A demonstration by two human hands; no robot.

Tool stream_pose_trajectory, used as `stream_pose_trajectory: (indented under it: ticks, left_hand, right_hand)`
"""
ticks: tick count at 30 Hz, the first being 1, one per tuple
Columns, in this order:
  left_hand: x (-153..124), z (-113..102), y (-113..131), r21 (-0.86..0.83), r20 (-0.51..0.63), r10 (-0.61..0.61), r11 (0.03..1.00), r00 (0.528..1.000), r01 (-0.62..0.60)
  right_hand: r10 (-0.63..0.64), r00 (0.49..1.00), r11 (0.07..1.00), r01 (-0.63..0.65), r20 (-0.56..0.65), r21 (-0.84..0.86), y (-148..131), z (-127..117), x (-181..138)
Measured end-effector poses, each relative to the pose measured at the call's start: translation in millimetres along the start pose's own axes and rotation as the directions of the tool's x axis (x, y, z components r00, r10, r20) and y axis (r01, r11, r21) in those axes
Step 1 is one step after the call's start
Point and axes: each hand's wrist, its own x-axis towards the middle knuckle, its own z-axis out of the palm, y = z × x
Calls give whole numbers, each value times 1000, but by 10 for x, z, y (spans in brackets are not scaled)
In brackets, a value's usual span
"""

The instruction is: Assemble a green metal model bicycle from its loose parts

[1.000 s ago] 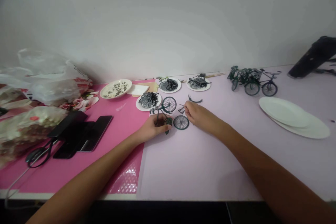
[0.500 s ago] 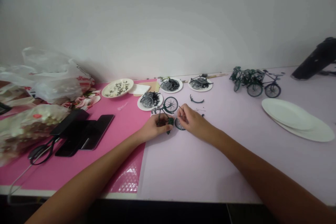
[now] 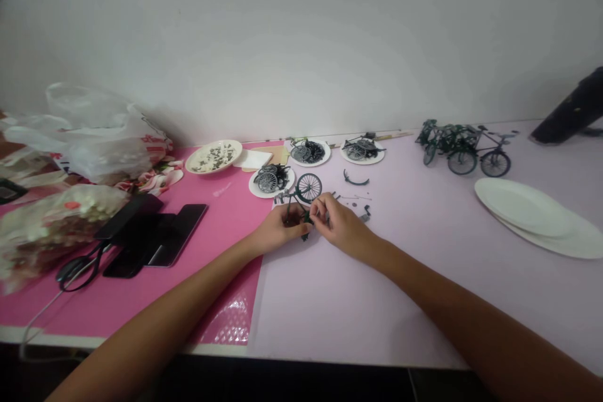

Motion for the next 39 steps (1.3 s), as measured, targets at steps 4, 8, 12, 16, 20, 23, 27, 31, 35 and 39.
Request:
stream_pose_trajectory:
  ticks: [4,8,12,16,20,23,27,31,35,39]
  left_hand:
    - [-1,3,7,11,-17,2,1000,1000,-1]
    - [-9,5,10,1,-12,4,1000,1000,-4]
    - [-5,5,-16,-8,-10,8,1000,1000,-8]
    - [-1,5,-31,-21,-6,13,1000,1000,-13]
    - [-5,5,-30,-10,-8,16,1000,1000,-16]
    - [-7,2,-39,-9,-10,25,1000,1000,-25]
    - [-5,4,-45,-12,-5,37,999,999,-37]
    - [-7,14,-22,-30,-1,15,999,1000,-15]
    - [-14,17,-4,-13,-35,4,1000,999,-4]
    - [-14,15,-18,-38,-30,-15,999,999,14]
  right_hand:
    - [16,1000,1000,-15,-21,23,7,17,-6]
    - [64,996,993,-57,-61,102,63,61,-14]
    - [139,988,960,-116,-75,253,118,104,-8]
    - [159,984,930,-122,-79,347,143,107,5]
    - [168,983,923,-129,-80,363,140,93,9]
    - [169,982,927,-130,-83,352,135,91,13]
    - [165,980,947,-127,-107,295,134,89,19]
    - [164,980,973,-141,-110,185,81,33,-2]
    - [206,972,976,-196,-115,94,-38,-71,-42]
    - [198,965,980,-199,-171,11,-115,-151,-58]
